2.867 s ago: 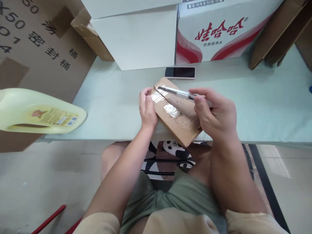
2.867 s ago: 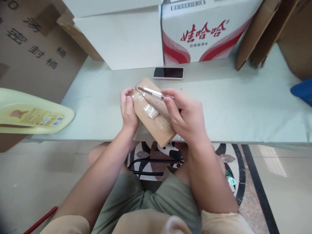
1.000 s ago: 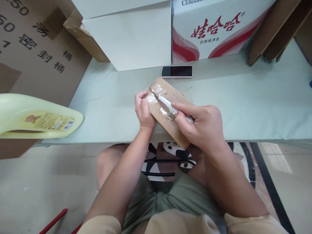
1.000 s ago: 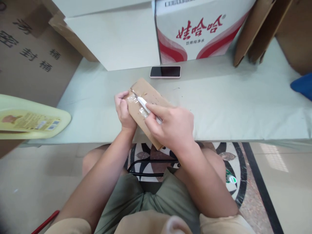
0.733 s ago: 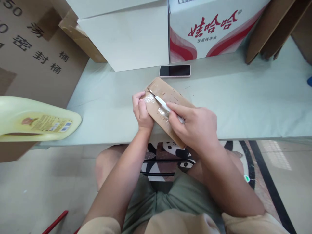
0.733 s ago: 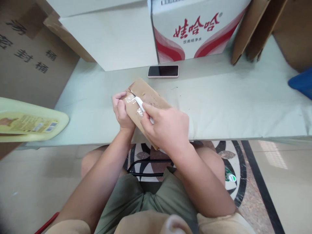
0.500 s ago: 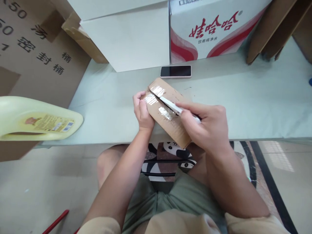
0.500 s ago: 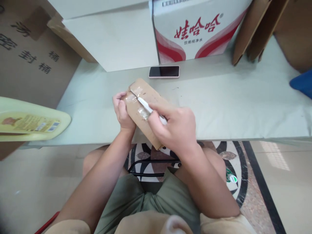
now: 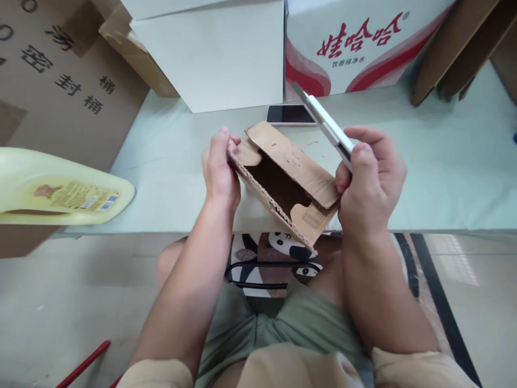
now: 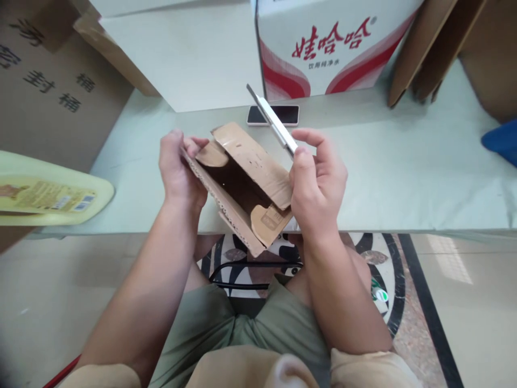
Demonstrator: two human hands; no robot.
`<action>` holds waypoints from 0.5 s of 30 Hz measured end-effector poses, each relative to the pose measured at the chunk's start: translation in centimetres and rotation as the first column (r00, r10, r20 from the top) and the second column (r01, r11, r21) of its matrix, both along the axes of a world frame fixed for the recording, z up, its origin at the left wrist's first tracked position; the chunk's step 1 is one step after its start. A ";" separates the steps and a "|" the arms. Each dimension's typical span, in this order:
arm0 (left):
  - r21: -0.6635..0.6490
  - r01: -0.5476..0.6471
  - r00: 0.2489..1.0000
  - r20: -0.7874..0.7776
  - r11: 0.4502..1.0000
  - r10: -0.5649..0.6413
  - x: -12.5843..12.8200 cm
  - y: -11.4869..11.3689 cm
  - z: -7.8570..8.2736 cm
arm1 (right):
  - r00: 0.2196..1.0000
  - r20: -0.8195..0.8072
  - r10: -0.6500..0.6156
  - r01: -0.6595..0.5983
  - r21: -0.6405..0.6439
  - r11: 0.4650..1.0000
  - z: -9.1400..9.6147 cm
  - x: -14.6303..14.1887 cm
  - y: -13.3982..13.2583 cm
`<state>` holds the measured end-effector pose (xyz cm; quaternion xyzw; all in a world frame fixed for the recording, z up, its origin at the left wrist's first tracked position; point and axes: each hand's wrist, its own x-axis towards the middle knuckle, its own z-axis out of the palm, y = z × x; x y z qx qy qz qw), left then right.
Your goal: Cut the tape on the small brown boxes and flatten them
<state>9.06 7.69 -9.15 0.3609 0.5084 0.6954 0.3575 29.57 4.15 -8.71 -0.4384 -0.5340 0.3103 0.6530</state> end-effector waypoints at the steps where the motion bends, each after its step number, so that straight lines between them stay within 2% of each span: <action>1: -0.006 0.004 0.999 0.038 1.000 -0.004 0.0 -0.2 0.5 | 0.997 0.062 -0.037 0.036 0.016 0.999 -0.3 0.5 0.3; 4: -0.024 -0.039 0.989 0.143 0.999 0.042 -0.7 -0.3 1.4 | 0.927 0.326 -0.187 0.199 -0.002 0.980 -1.2 2.4 1.7; 6: -0.023 -0.072 0.963 0.258 0.997 0.076 -1.7 -0.2 1.7 | 0.837 0.516 -0.179 0.290 -0.142 0.946 -1.8 3.7 2.7; 9: -0.022 -0.079 0.927 0.367 0.997 0.082 -3.3 0.0 1.6 | 0.750 0.654 0.093 0.307 -0.469 0.828 -2.8 4.5 3.9; 11: -0.030 -0.064 0.926 0.371 0.998 0.070 -4.2 -0.1 1.2 | 0.711 0.652 0.262 0.276 -0.602 0.749 -3.4 4.4 4.3; 13: -0.034 -0.041 0.942 0.332 0.999 0.050 -5.0 -0.3 0.7 | 0.679 0.653 0.334 0.256 -0.638 0.726 -3.7 3.9 4.3; 15: -0.046 -0.005 0.964 0.264 0.999 0.017 -5.7 -0.6 0.3 | 0.662 0.674 0.328 0.255 -0.614 0.747 -3.6 3.3 4.2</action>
